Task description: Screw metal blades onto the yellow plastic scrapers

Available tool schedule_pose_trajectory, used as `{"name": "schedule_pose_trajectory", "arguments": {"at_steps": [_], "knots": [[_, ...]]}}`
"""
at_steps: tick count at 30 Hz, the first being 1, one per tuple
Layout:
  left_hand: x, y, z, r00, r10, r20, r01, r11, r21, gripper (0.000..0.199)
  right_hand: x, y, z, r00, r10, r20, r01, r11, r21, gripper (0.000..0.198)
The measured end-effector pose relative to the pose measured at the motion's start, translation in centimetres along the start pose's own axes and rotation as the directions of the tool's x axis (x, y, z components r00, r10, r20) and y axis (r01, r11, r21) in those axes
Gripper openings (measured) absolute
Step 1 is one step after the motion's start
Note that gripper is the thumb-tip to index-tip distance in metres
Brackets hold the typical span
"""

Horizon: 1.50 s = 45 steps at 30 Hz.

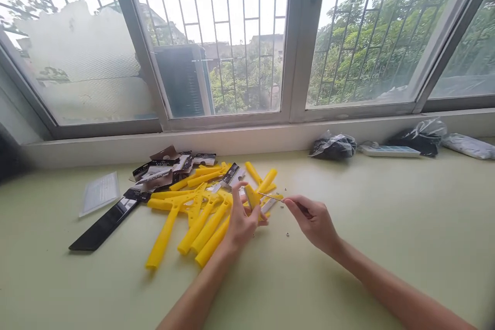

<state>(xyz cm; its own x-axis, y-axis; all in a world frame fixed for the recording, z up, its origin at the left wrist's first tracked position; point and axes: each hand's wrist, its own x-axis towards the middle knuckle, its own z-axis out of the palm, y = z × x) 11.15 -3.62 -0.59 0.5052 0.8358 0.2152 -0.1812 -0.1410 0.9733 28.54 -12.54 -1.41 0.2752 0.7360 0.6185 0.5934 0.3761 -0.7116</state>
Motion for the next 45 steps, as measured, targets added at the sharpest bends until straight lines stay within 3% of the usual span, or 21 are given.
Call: {"name": "schedule_pose_trajectory", "arguments": {"at_steps": [7,18,45], "knots": [[-0.31,-0.41,0.26,0.999,-0.003,0.054,0.0,0.999,0.048,0.059,-0.15,-0.32,0.41,0.997,0.019,0.073,-0.022,0.999,0.043,0.032],[-0.22,-0.57,0.0,0.998,0.04,0.043,-0.045,0.991,0.129,0.054,-0.1,-0.24,0.19,0.997,0.023,0.076,-0.027,0.999,0.045,0.031],[-0.34,-0.52,0.19,0.998,0.055,0.033,-0.058,0.992,0.108,0.055,-0.14,-0.22,-0.05,0.997,0.005,0.081,-0.002,1.0,-0.031,0.035]]}}
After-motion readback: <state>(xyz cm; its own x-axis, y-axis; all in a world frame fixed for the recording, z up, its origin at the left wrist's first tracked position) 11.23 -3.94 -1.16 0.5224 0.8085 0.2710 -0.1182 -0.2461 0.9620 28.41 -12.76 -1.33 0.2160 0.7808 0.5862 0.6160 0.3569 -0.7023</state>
